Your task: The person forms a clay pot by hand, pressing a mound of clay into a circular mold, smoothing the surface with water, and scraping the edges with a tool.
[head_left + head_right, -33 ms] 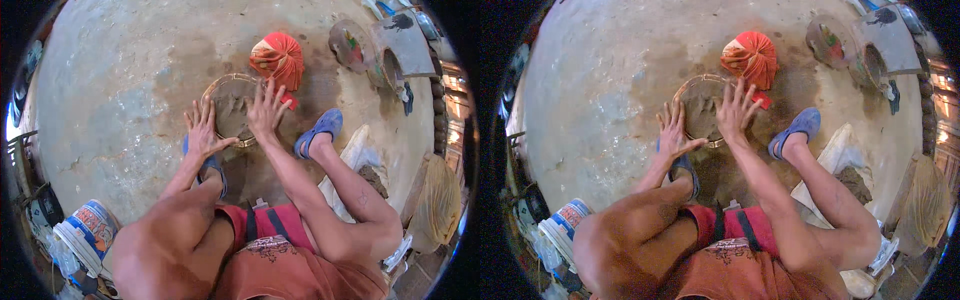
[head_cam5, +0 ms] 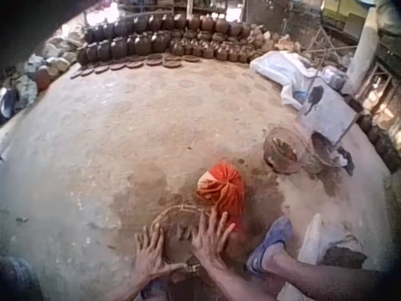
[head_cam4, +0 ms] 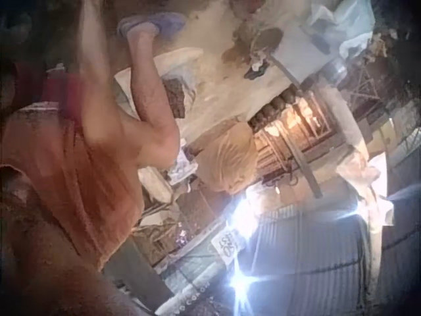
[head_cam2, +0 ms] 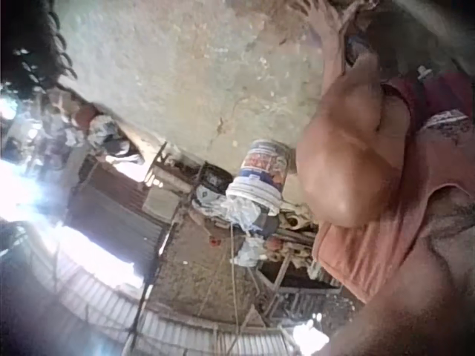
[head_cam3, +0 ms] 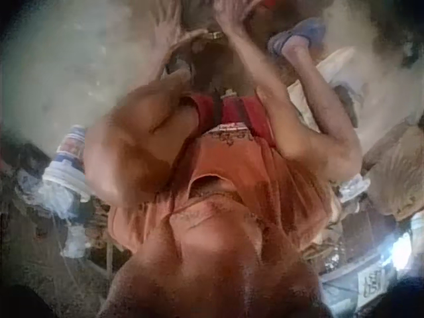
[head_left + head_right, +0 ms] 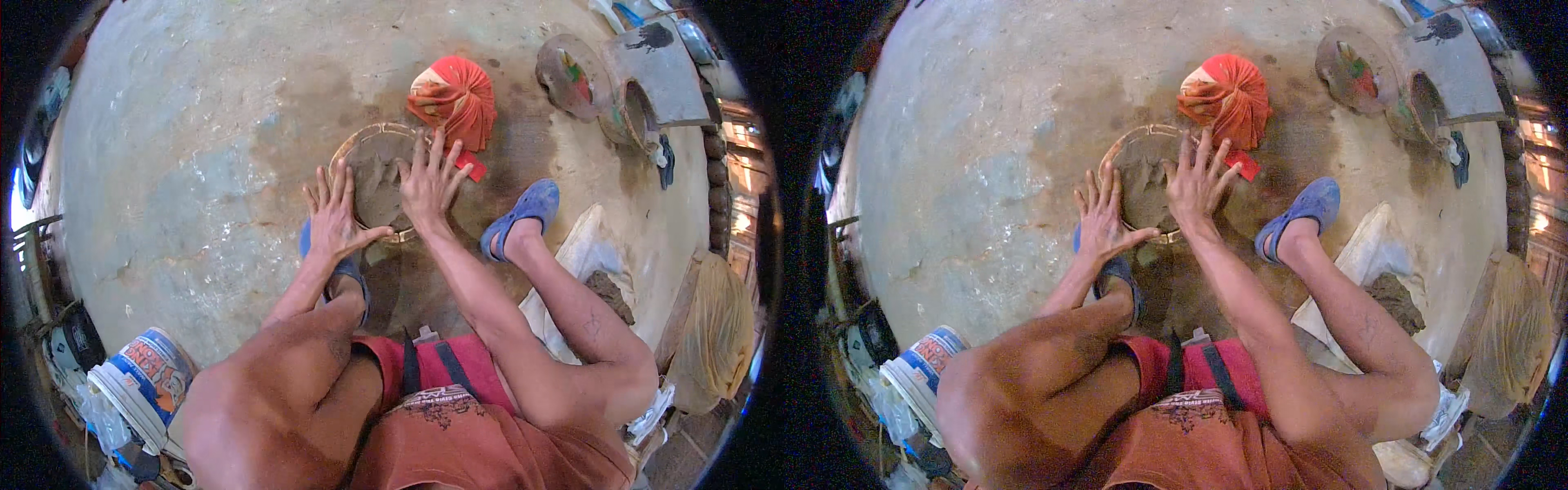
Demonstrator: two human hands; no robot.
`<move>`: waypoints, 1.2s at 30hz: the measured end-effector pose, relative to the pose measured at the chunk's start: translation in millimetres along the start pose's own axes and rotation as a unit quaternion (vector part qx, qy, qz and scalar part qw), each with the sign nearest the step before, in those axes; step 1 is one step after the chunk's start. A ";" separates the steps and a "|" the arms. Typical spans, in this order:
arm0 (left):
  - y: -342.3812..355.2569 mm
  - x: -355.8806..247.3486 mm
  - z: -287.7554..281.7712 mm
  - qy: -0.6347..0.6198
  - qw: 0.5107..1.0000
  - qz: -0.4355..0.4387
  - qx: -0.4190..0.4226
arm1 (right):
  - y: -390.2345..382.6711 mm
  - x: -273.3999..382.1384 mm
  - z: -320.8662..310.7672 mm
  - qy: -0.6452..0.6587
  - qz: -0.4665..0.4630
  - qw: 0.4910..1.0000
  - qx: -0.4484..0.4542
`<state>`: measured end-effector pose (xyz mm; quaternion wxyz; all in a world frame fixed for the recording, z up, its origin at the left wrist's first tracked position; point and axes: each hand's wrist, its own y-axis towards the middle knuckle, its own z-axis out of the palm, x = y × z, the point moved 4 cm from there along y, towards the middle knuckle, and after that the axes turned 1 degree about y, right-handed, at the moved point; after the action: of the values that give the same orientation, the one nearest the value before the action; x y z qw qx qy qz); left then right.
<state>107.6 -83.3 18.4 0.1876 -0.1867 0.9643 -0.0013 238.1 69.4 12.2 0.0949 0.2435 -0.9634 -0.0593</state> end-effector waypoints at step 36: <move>59.6 -14.4 -25.1 0.060 0.994 0.044 0.077 | -11.4 -121.7 7.8 -0.008 -0.027 0.999 0.030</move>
<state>89.5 -24.4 42.5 0.1428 -0.1288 0.9782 -0.0786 346.7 118.4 -16.0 0.0785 0.2717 -0.9585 -0.0350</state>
